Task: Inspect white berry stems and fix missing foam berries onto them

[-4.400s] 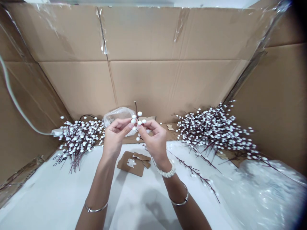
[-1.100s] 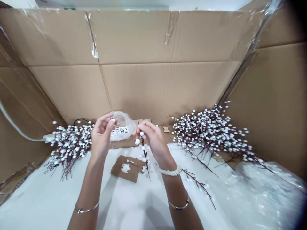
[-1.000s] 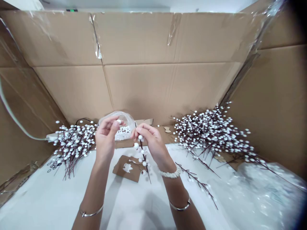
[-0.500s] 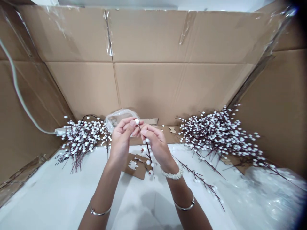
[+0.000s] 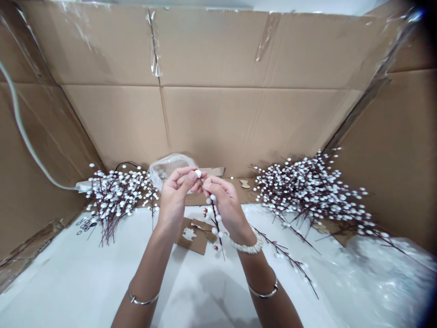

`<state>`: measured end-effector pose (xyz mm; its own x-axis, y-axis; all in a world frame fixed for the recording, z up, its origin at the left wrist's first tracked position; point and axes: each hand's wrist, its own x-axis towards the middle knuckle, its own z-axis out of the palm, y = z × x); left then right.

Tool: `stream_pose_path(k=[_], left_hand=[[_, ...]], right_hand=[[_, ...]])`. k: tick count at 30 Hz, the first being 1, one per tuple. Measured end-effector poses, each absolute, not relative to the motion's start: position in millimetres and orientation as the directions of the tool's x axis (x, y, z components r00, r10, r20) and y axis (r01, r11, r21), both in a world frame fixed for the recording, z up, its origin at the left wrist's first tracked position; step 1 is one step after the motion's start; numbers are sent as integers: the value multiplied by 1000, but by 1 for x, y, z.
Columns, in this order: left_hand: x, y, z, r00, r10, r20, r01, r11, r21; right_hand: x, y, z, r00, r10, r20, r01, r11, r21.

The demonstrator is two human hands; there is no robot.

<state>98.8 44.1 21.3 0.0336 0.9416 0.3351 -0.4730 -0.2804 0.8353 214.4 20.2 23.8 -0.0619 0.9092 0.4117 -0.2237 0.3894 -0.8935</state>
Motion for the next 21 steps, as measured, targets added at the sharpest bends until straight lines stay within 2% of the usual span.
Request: stream_pose_path(k=[4,21], left_hand=[[99,44,21,38,939,343,-472,-286,834],[96,42,24,40,916,399,-439,-343,831]], right_hand=[[214,19,23,-35,919,394,-208,379,-902],[213,18,25,-42,865,500,-195,484,-853]])
